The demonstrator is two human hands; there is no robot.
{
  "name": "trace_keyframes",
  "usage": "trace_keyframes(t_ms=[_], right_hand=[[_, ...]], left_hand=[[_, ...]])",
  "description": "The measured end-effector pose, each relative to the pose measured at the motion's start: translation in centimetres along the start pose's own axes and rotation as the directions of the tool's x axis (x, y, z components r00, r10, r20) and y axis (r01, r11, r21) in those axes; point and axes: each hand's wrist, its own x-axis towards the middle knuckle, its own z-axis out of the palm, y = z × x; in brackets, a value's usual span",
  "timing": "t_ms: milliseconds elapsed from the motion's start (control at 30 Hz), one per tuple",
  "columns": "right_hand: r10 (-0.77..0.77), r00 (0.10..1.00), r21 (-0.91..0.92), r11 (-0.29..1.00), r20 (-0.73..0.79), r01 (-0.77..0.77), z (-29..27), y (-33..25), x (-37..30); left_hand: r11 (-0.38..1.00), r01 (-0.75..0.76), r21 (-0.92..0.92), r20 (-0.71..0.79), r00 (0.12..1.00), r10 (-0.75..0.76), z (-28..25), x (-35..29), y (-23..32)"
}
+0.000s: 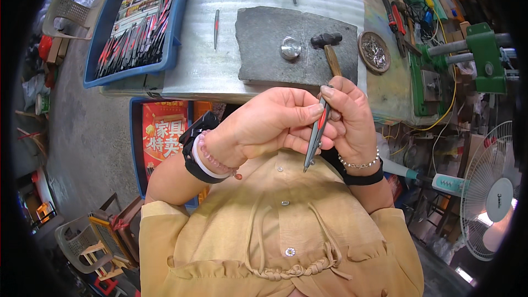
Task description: The person repeatedly picks up small metal pins and red-handled tools, places them on a metal block, and taps them with a hammer. They then use pliers to adjust the pins and place them into a blue tray. The process is repeated multiple times throughout the clip.
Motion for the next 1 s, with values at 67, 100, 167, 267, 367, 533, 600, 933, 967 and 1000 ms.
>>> trace_keyframes(t_ms=[67,100,167,267,367,533,600,933,967,1000], right_hand=[[-0.018,1.0,-0.003,1.0,-0.003,0.018,0.1,0.0,-0.2],[-0.028,1.0,-0.005,1.0,-0.004,0.028,0.1,0.0,-0.3],[-0.045,0.999,-0.009,0.999,-0.014,0.045,0.1,0.1,-0.5],[-0.065,0.997,-0.025,0.998,-0.033,0.064,-0.1,0.1,-0.7],[-0.075,0.996,-0.019,0.997,-0.041,0.075,-0.4,0.3,-0.7],[-0.073,0.996,0.015,0.997,-0.055,0.074,-1.3,0.3,-0.5],[-0.066,0.996,0.034,0.997,-0.057,0.068,-1.6,0.2,-0.4],[-0.06,0.997,0.035,0.998,-0.051,0.061,-2.5,-0.2,0.0],[-0.055,0.997,0.015,0.998,-0.052,0.055,-2.6,-0.3,-0.1],[-0.052,0.998,-0.006,0.999,-0.044,0.052,-2.6,-0.5,-0.2]], left_hand=[[1.0,0.005,0.01,0.011,1.0,-0.005,0.0,0.1,0.0],[1.0,0.006,0.01,0.019,1.0,-0.006,0.0,0.1,0.0],[1.0,0.009,0.014,0.027,1.0,-0.01,-0.1,0.2,-0.1],[1.0,0.027,0.005,0.105,0.994,-0.028,-0.3,0.5,-0.1],[0.999,0.045,0.019,0.095,0.994,-0.046,-0.5,0.9,-0.2],[0.998,0.066,-0.023,0.103,0.993,-0.063,-0.6,1.9,-0.4],[0.997,0.074,-0.026,0.096,0.993,-0.071,-0.6,2.2,-0.5],[0.996,0.085,-0.018,-0.013,0.996,-0.085,0.7,2.9,-0.1],[0.997,0.08,0.0,-0.038,0.996,-0.08,0.9,2.8,-0.1],[0.997,0.072,0.018,-0.044,0.997,-0.071,1.2,2.7,-0.2]])
